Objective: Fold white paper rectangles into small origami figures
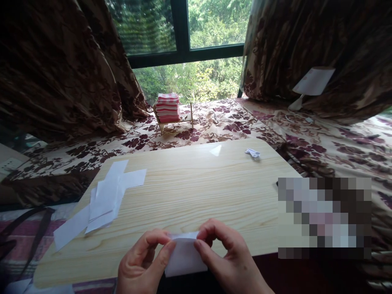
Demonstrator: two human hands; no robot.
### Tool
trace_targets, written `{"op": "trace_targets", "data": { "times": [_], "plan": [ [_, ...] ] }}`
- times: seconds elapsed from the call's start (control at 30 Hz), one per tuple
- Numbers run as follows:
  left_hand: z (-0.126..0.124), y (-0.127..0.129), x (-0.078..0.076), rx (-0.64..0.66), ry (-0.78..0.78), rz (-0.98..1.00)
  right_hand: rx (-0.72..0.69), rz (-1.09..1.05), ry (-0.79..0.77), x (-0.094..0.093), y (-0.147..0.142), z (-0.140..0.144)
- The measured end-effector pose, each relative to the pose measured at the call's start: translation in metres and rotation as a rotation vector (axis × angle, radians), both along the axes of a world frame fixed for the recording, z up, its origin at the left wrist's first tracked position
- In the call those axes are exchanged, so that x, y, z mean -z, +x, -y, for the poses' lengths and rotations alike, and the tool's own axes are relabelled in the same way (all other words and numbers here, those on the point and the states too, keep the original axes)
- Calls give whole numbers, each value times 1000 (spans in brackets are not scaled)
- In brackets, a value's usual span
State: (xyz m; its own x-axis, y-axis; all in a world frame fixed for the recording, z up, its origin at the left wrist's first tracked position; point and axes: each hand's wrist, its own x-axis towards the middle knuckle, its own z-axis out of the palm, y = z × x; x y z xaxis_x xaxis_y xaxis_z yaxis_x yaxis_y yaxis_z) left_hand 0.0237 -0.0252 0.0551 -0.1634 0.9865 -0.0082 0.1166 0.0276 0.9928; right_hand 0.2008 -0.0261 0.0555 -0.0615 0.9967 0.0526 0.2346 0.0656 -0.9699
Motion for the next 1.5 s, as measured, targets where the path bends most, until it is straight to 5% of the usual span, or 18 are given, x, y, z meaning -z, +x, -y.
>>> {"op": "trace_targets", "data": {
  "times": [0.9,1.1,1.5],
  "plan": [
    [7,1,13,-35,100,-73,104,67,61,-2,-5,7],
    [7,1,13,-30,136,-73,28,71,187,-2,-4,6],
    [9,4,10,-61,208,-123,44,53,174,3,-4,7]
  ]
}}
